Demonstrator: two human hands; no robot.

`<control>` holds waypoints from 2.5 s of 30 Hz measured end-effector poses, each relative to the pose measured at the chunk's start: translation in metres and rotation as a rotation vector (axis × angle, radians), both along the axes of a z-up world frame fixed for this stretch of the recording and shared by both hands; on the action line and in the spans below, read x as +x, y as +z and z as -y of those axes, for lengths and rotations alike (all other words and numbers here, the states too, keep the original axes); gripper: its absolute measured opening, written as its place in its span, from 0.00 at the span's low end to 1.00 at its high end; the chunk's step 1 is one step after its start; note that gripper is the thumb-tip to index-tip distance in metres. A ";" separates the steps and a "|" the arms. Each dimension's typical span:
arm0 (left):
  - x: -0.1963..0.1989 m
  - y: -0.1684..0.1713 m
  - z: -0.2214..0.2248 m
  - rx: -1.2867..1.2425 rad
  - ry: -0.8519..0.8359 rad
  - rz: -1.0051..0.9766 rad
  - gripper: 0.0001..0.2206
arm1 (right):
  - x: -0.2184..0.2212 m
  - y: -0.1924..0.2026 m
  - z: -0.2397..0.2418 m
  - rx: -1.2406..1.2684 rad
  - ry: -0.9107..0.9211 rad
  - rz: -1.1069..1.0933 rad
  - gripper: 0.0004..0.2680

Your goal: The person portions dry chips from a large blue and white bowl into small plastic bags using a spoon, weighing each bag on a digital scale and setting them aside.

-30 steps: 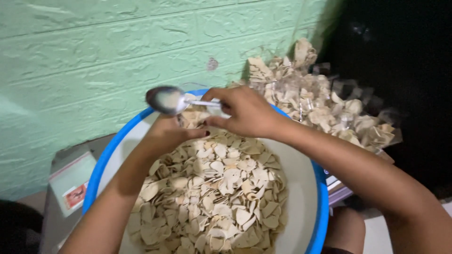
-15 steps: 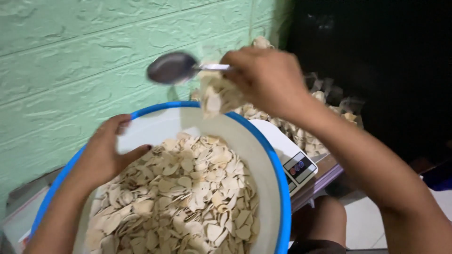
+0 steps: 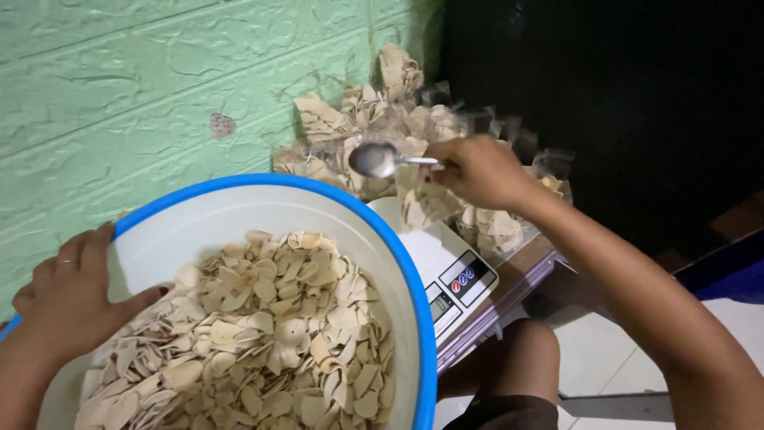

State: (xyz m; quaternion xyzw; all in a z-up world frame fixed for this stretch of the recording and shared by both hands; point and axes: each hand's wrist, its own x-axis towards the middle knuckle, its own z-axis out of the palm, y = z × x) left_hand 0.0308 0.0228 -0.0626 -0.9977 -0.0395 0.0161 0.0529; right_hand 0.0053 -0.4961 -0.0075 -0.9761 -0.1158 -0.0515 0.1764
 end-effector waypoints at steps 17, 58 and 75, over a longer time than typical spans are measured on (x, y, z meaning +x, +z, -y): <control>-0.003 -0.004 -0.002 -0.004 -0.024 0.028 0.54 | 0.015 -0.028 -0.012 0.240 0.137 -0.193 0.04; 0.002 -0.008 -0.003 0.057 0.000 -0.002 0.56 | 0.019 -0.116 -0.029 0.383 0.007 -0.254 0.07; 0.003 -0.008 -0.006 0.032 0.008 -0.032 0.53 | 0.127 -0.049 0.045 0.450 -0.069 0.479 0.04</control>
